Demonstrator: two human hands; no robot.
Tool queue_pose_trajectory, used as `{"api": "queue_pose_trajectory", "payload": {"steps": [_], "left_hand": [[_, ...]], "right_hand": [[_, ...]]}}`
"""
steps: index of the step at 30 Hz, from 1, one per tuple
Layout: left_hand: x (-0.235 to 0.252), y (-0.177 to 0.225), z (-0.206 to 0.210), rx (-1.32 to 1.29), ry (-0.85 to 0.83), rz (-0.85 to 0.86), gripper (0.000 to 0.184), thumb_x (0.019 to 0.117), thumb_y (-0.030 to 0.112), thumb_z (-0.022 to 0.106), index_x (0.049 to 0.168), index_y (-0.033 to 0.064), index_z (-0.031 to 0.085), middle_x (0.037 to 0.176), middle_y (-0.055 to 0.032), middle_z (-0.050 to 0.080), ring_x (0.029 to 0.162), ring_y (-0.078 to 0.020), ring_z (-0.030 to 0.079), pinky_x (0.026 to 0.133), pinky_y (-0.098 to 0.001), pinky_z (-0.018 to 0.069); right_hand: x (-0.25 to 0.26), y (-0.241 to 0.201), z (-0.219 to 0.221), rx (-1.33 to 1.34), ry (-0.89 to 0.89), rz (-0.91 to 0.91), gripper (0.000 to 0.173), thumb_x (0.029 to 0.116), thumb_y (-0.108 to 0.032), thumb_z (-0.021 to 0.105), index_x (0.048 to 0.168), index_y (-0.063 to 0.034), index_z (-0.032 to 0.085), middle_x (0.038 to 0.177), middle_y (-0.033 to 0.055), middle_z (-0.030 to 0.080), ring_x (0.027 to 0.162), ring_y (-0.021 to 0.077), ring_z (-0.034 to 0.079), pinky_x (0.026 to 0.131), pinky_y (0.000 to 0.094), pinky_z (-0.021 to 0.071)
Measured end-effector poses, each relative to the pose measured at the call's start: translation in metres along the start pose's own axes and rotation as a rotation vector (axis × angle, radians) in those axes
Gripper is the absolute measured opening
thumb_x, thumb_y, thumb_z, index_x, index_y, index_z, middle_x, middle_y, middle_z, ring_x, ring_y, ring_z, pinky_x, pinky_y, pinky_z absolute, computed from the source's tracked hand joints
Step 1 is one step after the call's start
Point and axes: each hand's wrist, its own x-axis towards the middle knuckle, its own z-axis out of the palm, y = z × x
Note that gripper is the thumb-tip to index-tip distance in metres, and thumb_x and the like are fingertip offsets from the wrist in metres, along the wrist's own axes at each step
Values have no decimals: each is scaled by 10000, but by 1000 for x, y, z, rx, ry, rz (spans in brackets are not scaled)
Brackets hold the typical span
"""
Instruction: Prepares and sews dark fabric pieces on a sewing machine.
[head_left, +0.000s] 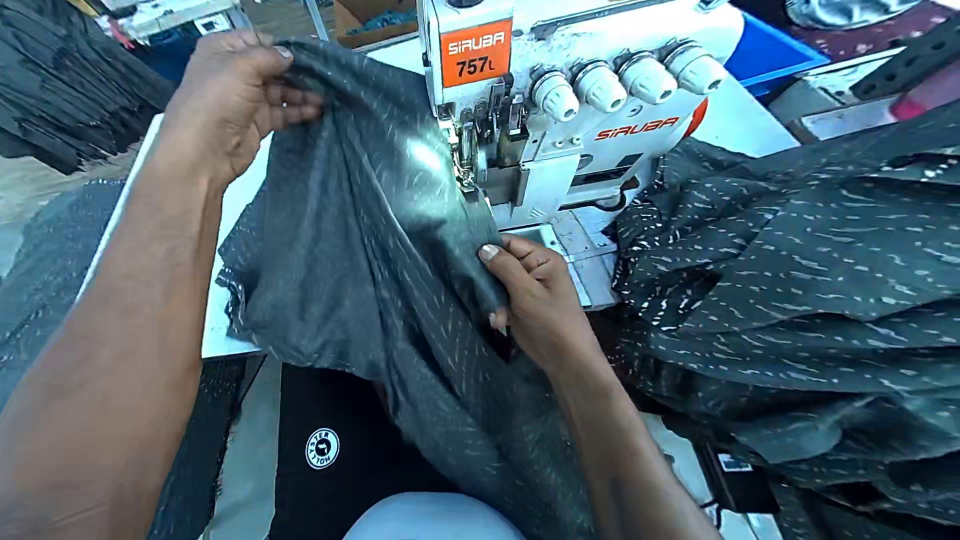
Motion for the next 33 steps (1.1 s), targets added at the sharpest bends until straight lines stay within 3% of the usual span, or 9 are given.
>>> {"api": "queue_pose_trajectory", "payload": {"steps": [3,5,9,13,17,20,22,25,33], "left_hand": [[-46,-14,15,403,-57,153,813,938,305,704,1597,126,262,1601,-115,371,1318,-243,570,1041,-451,549],[-99,-44,34,680,-111,99,1010,844,455,800,1623,151,233,1597,-173,366,1201,-331,635,915,-562,582],[-145,-112,40,962,-155,104,338,972,258,659,1227,37,678,1149,-194,672,964,-393,689,790,-654,548],[-142,-88,6,517,11,-147,214,1053,192,561,1095,6,657,864,-115,671,671,-212,655,648,-446,593],[-107,-54,-42,304,402,44,243,1035,190,532,1208,21,554,1013,-11,631,842,-75,665,789,-323,604],[-77,-30,-52,764,480,324,471,966,126,530,1380,-95,490,1442,-336,462,1362,-412,471,1134,-543,390],[-84,-8,-18,878,336,472,577,966,115,534,1488,-88,394,1579,-400,233,1484,-523,262,1211,-607,282],[-128,-12,72,651,3,656,365,1039,171,505,1353,15,609,1338,-164,615,1219,-227,611,1006,-394,544],[-114,-52,106,549,-243,683,330,1019,106,477,1151,158,775,1216,-12,682,1184,-182,569,1026,-377,447]], "right_hand": [[1,0,4,15,-13,-20,209,1077,-126,494,1086,-14,670,779,85,668,466,86,559,400,232,507],[3,2,4,-23,-15,-13,204,1076,-129,505,1035,-13,668,760,85,667,467,98,570,409,242,520],[5,7,5,-102,-6,-39,204,1070,-133,526,1006,-2,669,735,93,658,475,124,579,408,259,514],[0,1,5,-122,14,-60,194,1062,-119,542,1006,-2,688,735,85,669,472,108,571,405,236,500],[4,5,5,-117,30,-75,198,1053,-128,557,955,-10,683,664,65,619,427,96,505,395,241,473],[4,8,9,-103,41,-72,205,1050,-141,563,927,-22,677,645,52,598,416,92,487,396,241,468],[1,4,12,-74,47,-82,197,1044,-138,577,940,-17,693,658,59,612,412,90,489,383,237,470],[0,5,12,-45,49,-66,200,1046,-135,583,947,-5,699,673,64,627,417,82,487,385,228,464],[-5,0,11,21,-5,-49,294,1090,-155,466,972,8,680,821,124,734,425,77,541,394,209,478]]}}
